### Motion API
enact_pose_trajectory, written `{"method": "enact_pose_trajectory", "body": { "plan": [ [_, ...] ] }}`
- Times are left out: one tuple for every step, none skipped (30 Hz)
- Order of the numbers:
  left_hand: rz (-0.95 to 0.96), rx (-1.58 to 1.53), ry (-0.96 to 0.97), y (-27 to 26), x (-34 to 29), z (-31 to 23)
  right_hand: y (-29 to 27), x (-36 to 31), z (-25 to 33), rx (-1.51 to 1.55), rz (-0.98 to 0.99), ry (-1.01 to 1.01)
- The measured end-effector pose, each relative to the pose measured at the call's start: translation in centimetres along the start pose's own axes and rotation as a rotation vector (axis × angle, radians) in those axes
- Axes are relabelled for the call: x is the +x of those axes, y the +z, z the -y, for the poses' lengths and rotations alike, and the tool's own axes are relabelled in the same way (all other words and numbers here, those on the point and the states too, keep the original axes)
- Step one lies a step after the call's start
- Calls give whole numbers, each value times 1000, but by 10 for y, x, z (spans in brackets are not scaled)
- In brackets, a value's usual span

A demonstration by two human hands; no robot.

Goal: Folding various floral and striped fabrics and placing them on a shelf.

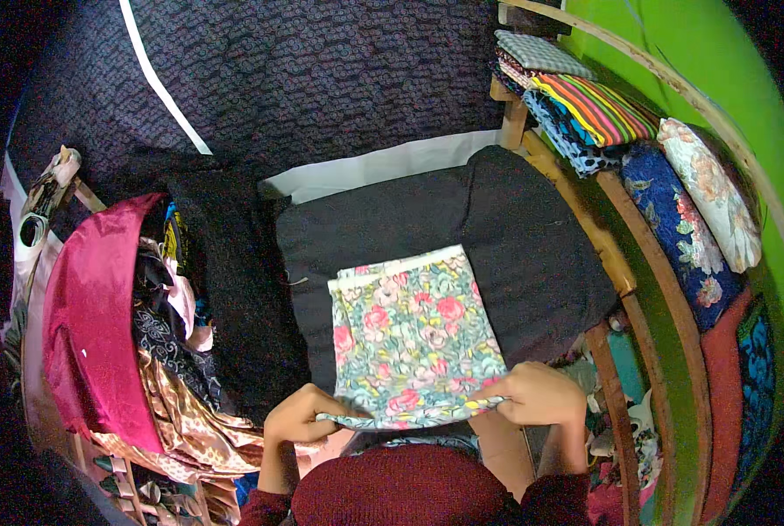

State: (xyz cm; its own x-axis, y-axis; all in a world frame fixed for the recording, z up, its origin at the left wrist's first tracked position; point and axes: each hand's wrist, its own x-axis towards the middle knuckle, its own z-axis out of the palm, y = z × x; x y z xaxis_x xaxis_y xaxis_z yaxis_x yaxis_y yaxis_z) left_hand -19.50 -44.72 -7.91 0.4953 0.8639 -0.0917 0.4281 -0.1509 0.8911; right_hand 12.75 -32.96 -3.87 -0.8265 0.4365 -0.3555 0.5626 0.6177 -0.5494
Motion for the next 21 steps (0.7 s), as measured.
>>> {"method": "enact_pose_trajectory", "body": {
  "plan": [
    [0, 0, 2, 1, -1, 5, 0, -1, -3, -1, -1, 2],
    [-66, -110, -24, 2, -1, 14, -1, -3, -3, 138, -45, 45],
    [-135, -218, -52, 4, -2, 25, -1, -4, -6, 277, -89, 82],
    [-251, -251, -44, 8, -5, 39, 9, -2, -26, 264, -199, 43],
    [-319, -476, -107, 14, -5, 49, 17, 3, -33, 262, -205, 46],
    [-381, -466, -97, 16, -3, 53, 24, 9, -39, 359, -459, -21],
    [-443, -455, -87, 18, 0, 56, 31, 13, -44, 453, -713, -93],
    [-444, -455, -81, 23, 4, 57, 42, 15, -45, 776, -767, 33],
    [-582, -523, -89, 28, 10, 57, 57, 22, -52, 1015, -817, -50],
    [-722, -592, -97, 34, 17, 57, 68, 27, -55, 1032, -877, -120],
    [-722, -591, -92, 38, 25, 63, 77, 32, -54, 1048, -939, -188],
    [-839, -575, -69, 42, 33, 70, 88, 42, -57, 1026, -957, -131],
    [-954, -558, -44, 45, 40, 72, 95, 45, -57, 981, -958, -84],
    [-1063, -423, 22, 46, 51, 68, 95, 53, -60, 937, -978, -31],
    [-1123, -147, 8, 42, 56, 70, 94, 61, -62, 892, -998, 22],
    [-1150, -40, -52, 39, 59, 66, 90, 68, -63, 892, -1001, 20],
    [-1172, 62, -111, 32, 66, 59, 80, 76, -61, 793, -1050, 69],
    [-1198, 163, -170, 25, 70, 64, 71, 84, -59, 695, -1090, 107],
    [-1222, 263, -230, 18, 76, 72, 63, 94, -58, 697, -1087, 100],
    [-1193, 289, -307, 9, 82, 74, 55, 105, -61, 595, -1105, 90],
    [-1194, 290, -306, 1, 90, 79, 47, 115, -66, 492, -1122, 79]
  ]
}}
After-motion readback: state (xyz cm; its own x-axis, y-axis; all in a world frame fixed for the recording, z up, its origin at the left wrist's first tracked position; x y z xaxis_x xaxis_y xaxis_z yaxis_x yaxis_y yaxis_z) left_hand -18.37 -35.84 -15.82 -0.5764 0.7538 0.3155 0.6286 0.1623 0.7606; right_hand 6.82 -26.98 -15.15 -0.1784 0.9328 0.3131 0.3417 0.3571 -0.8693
